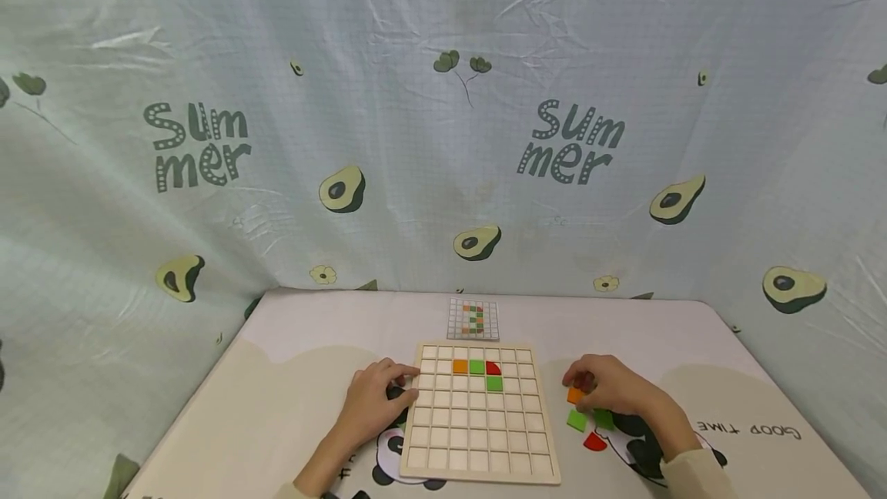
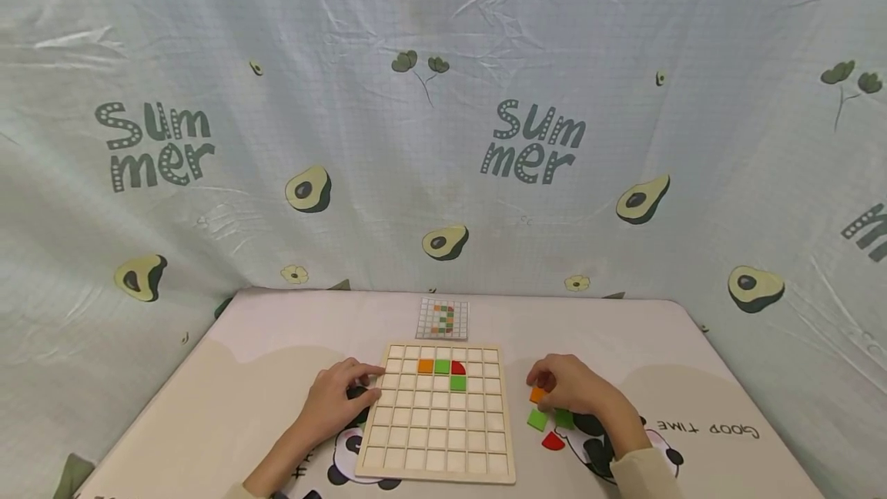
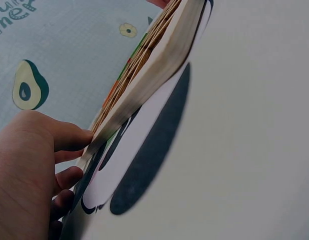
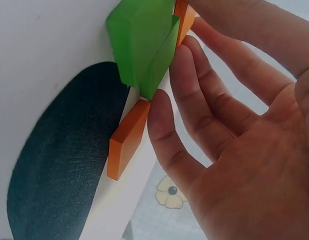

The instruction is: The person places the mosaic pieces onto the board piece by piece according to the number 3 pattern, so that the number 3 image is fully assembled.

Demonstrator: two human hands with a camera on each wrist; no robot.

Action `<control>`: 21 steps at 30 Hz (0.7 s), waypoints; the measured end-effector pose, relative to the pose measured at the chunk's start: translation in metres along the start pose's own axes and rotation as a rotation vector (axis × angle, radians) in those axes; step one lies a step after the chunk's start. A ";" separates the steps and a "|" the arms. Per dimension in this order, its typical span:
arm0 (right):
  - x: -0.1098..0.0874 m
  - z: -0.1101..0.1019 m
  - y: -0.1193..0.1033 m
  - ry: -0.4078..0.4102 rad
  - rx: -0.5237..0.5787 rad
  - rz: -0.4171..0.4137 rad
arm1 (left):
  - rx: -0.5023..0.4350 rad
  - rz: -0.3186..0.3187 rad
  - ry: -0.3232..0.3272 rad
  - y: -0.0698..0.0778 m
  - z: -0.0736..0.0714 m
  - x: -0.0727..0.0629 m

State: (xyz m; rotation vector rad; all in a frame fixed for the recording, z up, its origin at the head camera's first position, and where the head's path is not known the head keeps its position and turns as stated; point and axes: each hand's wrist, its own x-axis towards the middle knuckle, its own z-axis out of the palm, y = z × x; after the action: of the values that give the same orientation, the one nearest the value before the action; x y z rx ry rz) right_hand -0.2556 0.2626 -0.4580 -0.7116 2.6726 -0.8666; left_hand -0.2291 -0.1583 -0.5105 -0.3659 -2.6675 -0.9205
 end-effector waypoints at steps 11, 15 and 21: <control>0.001 0.000 0.004 -0.013 -0.006 -0.044 | 0.002 -0.001 0.012 0.000 0.000 -0.001; 0.001 0.000 0.003 -0.013 -0.013 -0.046 | 0.008 -0.002 0.012 -0.001 0.001 0.000; 0.001 0.001 0.002 -0.009 -0.021 -0.023 | 0.003 -0.006 0.004 0.001 0.000 0.001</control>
State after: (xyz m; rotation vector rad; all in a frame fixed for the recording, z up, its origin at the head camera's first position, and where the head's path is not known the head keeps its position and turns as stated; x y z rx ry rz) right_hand -0.2566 0.2634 -0.4603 -0.7513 2.6745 -0.8401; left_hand -0.2294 -0.1578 -0.5098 -0.3557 -2.6678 -0.9176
